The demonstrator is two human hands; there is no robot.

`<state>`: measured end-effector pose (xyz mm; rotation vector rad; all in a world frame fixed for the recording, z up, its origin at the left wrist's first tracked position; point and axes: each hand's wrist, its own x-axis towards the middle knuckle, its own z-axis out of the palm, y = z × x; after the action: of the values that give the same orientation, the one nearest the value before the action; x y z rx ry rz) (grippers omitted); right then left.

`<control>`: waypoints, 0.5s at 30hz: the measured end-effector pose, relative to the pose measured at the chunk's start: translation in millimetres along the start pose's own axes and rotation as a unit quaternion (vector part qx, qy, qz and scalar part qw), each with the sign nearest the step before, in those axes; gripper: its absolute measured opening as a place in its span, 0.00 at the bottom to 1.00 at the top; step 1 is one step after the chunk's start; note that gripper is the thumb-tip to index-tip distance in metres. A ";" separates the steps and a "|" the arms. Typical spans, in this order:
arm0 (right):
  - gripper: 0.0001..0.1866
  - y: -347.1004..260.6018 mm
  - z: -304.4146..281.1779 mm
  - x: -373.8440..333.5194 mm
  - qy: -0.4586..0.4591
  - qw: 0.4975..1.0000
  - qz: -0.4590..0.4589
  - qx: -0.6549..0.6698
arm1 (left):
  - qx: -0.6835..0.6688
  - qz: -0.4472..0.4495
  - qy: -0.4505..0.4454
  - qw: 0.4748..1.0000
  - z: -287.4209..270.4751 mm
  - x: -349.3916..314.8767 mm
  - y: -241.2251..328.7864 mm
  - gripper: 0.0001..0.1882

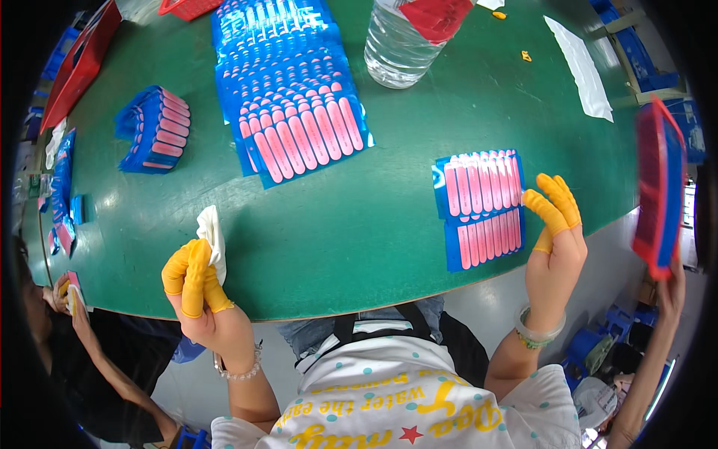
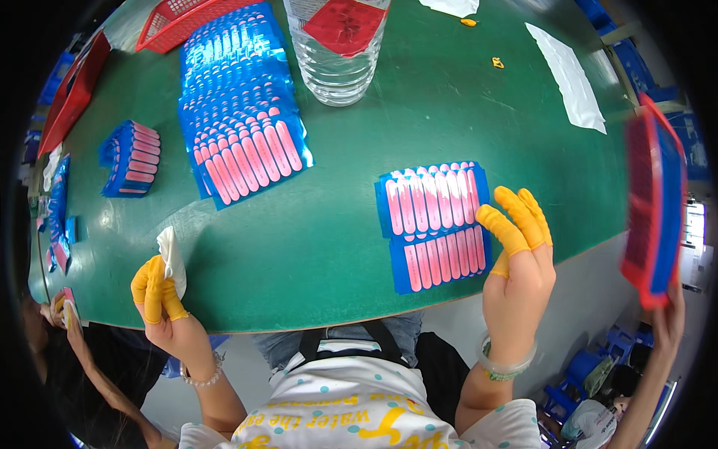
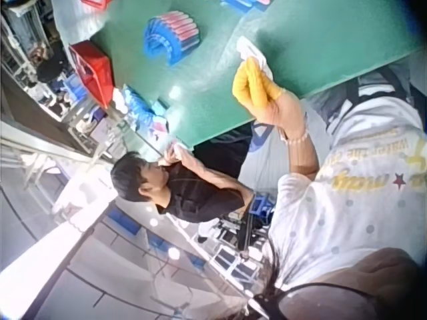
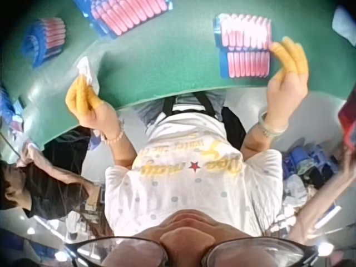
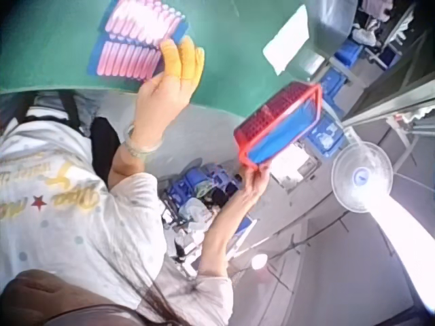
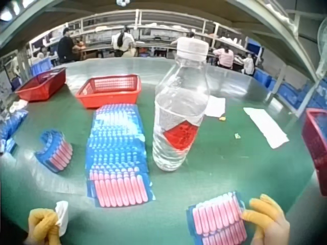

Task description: The person cleans individual pink plastic components by wiping them with a white cloth and liquid from a water bottle while they are affixed to blue adhesive sheets.

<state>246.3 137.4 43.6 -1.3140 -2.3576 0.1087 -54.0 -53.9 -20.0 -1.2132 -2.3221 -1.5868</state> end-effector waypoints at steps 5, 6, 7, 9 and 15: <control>0.30 -69.9 16.6 12.6 -0.080 0.989 -0.112 0.051 | 0.024 0.033 -0.024 0.999 1.2 2.3 3.8 0.13; 0.36 -88.8 23.0 16.8 -0.118 0.983 -0.118 0.077 | 0.017 0.038 -0.025 0.999 2.8 2.5 4.2 0.13; 0.36 -103.5 33.0 23.5 -0.114 0.983 -0.121 0.081 | 0.011 0.043 -0.026 0.999 3.3 2.7 4.4 0.13; 0.40 -120.3 52.4 34.6 -0.124 0.977 -0.146 0.098 | 0.011 0.037 -0.020 0.999 5.0 1.6 7.2 0.12; 0.43 -114.3 36.2 -3.0 -0.255 0.950 -0.181 0.019 | 0.067 0.072 -0.061 0.993 0.3 5.4 12.9 0.12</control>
<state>142.4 77.6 41.3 -0.8836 -2.9728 0.4214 -49.4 -48.6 -7.9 -1.4450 -2.3087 -1.3252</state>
